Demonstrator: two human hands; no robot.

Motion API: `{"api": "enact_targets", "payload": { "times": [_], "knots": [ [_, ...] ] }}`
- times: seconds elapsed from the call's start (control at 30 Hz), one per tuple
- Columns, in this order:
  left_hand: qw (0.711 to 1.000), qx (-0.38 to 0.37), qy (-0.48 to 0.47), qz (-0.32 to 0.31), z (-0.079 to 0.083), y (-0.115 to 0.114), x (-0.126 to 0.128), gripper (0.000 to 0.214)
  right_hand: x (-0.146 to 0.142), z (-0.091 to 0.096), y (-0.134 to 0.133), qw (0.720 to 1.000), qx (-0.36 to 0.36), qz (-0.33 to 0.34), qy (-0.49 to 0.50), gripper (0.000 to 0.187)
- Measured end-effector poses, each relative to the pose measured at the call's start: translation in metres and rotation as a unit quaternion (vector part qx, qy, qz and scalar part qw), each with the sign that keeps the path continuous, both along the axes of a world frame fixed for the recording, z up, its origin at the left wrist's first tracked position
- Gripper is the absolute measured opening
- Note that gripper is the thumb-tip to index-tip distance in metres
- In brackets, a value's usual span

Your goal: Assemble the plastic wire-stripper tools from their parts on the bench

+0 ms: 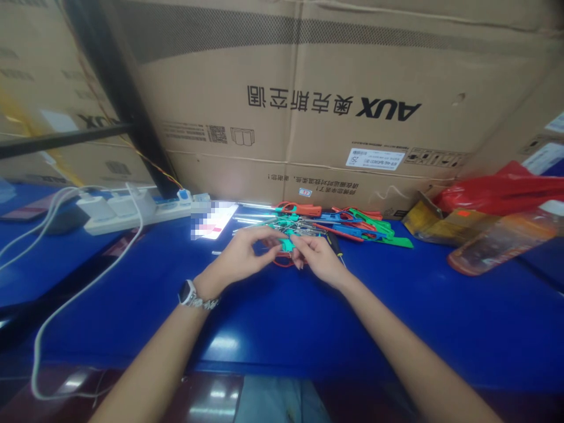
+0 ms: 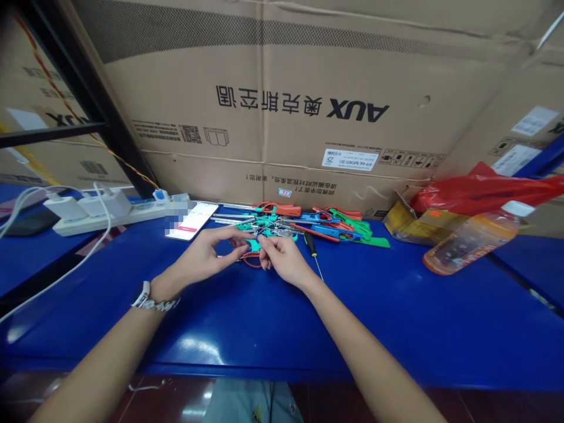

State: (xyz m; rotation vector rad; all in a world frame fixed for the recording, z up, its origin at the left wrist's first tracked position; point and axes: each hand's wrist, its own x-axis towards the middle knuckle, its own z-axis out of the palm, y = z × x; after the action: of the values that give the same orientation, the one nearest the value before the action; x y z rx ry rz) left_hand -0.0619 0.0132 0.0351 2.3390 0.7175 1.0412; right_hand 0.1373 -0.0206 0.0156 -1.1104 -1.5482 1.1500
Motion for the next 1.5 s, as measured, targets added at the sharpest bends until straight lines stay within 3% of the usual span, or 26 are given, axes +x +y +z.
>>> {"api": "enact_targets", "payload": {
  "times": [0.27,0.43,0.53,0.63,0.7,1.5],
  "knots": [
    [0.994,0.103,0.023,-0.024,-0.006,0.006,-0.004,0.021,-0.001,-0.003,0.0,1.0,-0.007,-0.002,-0.01,0.057],
    [0.994,0.068,0.088,0.004,-0.008,0.011,-0.008,0.013,0.006,-0.003,0.0,0.99,0.045,-0.043,-0.127,0.05],
    [0.991,0.042,0.123,0.024,-0.012,0.015,-0.01,0.01,0.016,-0.001,0.0,0.966,0.12,-0.065,-0.219,0.026],
    [0.989,0.033,0.139,0.029,-0.018,0.018,-0.01,0.01,0.024,-0.002,0.0,0.949,0.15,-0.017,-0.277,0.005],
    [0.989,0.032,0.143,0.03,-0.021,0.02,-0.009,0.011,0.026,-0.004,0.0,0.941,0.154,0.007,-0.301,0.011],
    [0.976,0.043,0.213,0.004,-0.023,0.023,0.0,0.019,0.026,-0.005,0.001,0.954,0.098,0.018,-0.282,0.007]
  ]
}}
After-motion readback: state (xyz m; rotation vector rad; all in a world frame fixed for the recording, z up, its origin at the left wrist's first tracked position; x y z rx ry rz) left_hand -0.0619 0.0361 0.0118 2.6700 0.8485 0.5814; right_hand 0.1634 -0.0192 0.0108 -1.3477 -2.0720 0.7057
